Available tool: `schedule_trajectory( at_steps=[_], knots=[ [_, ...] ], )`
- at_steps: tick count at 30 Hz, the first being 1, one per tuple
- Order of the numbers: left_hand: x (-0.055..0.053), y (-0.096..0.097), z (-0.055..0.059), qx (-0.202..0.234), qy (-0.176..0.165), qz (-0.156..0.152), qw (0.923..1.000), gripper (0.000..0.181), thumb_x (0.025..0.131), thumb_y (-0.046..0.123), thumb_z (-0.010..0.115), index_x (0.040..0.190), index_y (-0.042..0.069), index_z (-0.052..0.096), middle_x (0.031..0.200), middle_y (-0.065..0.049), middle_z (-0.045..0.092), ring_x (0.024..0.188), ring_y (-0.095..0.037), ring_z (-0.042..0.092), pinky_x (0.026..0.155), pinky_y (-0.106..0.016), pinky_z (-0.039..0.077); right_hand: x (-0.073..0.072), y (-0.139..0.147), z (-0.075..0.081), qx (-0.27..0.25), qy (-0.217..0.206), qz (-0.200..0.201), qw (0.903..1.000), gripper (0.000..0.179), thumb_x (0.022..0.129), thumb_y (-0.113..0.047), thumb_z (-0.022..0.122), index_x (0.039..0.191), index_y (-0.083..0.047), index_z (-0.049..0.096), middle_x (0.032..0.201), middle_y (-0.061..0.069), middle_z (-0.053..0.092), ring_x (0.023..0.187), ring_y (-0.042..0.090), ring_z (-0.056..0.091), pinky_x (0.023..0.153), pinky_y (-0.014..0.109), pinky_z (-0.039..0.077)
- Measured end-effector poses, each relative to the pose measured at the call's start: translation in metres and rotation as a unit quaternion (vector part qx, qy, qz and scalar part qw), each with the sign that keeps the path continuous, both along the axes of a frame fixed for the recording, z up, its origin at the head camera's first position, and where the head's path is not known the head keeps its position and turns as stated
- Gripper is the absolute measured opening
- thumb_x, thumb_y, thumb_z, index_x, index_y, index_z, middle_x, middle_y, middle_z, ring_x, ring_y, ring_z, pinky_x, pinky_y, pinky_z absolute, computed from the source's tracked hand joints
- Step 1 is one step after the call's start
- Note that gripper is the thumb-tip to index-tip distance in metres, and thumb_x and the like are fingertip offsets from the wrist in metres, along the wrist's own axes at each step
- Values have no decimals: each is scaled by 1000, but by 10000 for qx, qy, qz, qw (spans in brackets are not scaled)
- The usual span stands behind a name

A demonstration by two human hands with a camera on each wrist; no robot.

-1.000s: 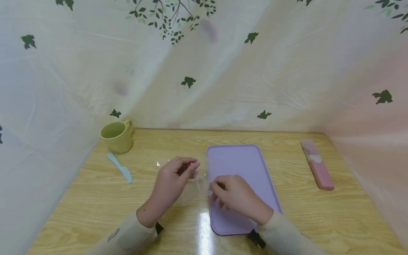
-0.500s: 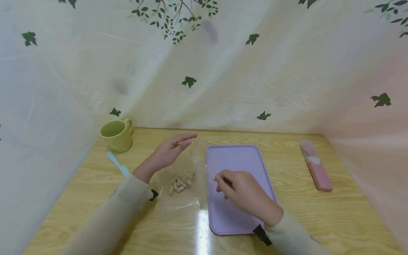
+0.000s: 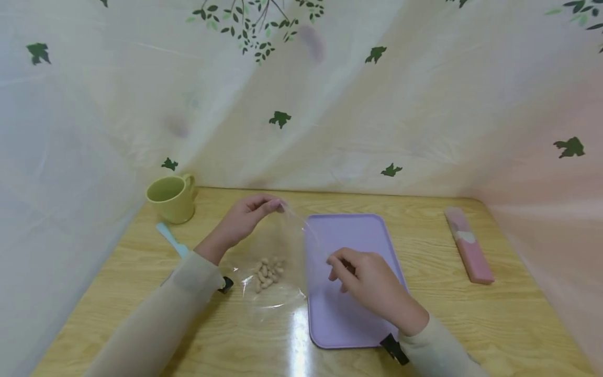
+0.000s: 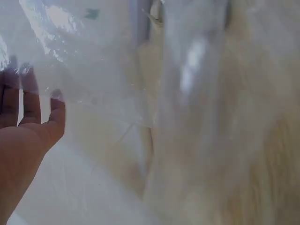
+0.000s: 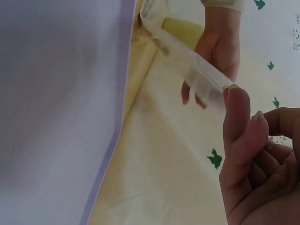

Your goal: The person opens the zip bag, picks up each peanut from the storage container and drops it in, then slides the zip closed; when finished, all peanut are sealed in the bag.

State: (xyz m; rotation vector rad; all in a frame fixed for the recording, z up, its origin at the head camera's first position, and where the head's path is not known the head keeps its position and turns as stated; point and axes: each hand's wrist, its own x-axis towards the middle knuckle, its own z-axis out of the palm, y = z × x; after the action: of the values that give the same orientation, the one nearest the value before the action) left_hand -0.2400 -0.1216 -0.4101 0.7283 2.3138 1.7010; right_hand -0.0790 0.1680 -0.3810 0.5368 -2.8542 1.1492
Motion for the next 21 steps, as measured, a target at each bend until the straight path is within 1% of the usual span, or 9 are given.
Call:
schedule_trajectory(
  at_steps=[3, 6, 11, 13, 16, 18, 21],
  knots=[
    [3, -6, 0, 266, 39, 182, 9995, 32, 112, 33, 58, 121, 7, 74, 112, 6, 76, 120, -12, 69, 120, -48, 50, -1, 3, 1, -106, 49, -77, 9999, 21, 112, -26, 59, 106, -15, 75, 83, -7, 76, 63, -3, 63, 54, 22, 52],
    [8, -10, 1, 378, 201, 211, 9989, 32, 113, 31, 56, 119, 4, 73, 108, 9, 75, 115, -10, 70, 116, -44, 53, -3, 5, 3, -172, 177, -165, 9996, 19, 111, -25, 60, 104, -14, 75, 82, -8, 74, 63, -2, 64, 53, 23, 52],
    [20, -11, 8, 534, 577, 217, 9967, 30, 113, 28, 56, 119, 4, 72, 104, 11, 74, 108, -7, 70, 108, -28, 56, -3, 10, 8, -158, 351, -356, 9986, 18, 111, -24, 60, 104, -14, 73, 81, -8, 72, 63, -1, 63, 55, 23, 53],
    [24, -11, 10, 677, 746, 193, 9947, 30, 113, 24, 55, 119, -1, 70, 104, 11, 73, 106, -7, 70, 105, -24, 56, -4, 11, 10, -164, 436, -379, 9982, 18, 112, -24, 60, 103, -14, 73, 80, -7, 71, 63, -1, 62, 55, 23, 53],
    [28, -10, 8, 888, 981, 193, 9910, 28, 113, 17, 55, 116, -8, 67, 102, 12, 72, 103, -5, 68, 102, -23, 57, -4, 11, 9, -247, 545, -345, 9976, 18, 111, -21, 60, 101, -12, 71, 78, -6, 69, 62, -1, 62, 54, 23, 53],
    [31, -9, 5, 991, 1105, 210, 9887, 27, 113, 14, 55, 113, -10, 66, 100, 13, 71, 101, -4, 68, 100, -22, 57, -4, 10, 8, -345, 582, -313, 9972, 17, 111, -19, 60, 99, -11, 71, 76, -5, 68, 62, -1, 61, 53, 22, 53],
    [36, -8, 5, 1025, 1190, 240, 9873, 24, 113, 13, 55, 109, -8, 66, 99, 14, 70, 100, -3, 67, 99, -21, 56, -4, 11, 4, -487, 583, -283, 9967, 17, 111, -18, 60, 99, -10, 70, 74, -4, 67, 61, -1, 61, 53, 22, 54]
  ],
)
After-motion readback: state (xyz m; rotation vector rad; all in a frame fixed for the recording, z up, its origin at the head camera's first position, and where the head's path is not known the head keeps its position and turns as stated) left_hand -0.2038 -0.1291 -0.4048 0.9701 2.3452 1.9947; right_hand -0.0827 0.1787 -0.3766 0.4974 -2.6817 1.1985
